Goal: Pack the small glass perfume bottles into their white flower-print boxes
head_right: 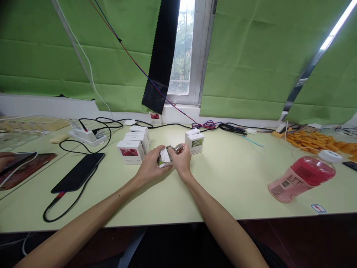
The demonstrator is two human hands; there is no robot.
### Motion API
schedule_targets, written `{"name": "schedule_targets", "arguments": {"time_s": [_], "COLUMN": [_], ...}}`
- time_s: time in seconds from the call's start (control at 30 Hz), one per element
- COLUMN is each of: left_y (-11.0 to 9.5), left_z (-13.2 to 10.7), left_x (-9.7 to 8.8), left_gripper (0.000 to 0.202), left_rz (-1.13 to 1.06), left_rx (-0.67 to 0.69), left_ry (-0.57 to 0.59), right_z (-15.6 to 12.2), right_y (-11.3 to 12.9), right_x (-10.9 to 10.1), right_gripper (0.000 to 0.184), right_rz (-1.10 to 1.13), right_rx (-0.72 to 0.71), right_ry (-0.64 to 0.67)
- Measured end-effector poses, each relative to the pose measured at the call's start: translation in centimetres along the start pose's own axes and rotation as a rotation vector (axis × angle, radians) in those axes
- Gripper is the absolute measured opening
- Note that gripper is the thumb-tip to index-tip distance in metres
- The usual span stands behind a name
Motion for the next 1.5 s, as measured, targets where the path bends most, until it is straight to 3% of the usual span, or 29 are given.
{"name": "schedule_targets", "arguments": {"time_s": [0.33, 1.5], "left_y": [0.1, 0.2], "left_z": [0.0, -0.1], "left_x": [0.0, 0.0], "left_gripper": [0.067, 0.067], "left_rz": [0.018, -0.013], "left_rx": [0.019, -0.016], "left_ry": [-0.015, 0.024], "right_z": [-0.1, 0.9], "right_y": [0.5, -0.2], "right_x": [-0.2, 0.3], "right_gripper": [0.039, 0.04], "right_rz": [-0.122, -0.152], "right_rx": [-0.022, -0.068], "right_ry": [-0.007, 0.105]}}
Point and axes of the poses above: each hand's wrist, its own z-axis towards the middle knuckle, its own x-axis out of the palm, y = z × x, the point moved 6 cm from there along z, towards the middle knuckle, and after that the axes turned 4 degrees about -z, right-handed, at the moved point
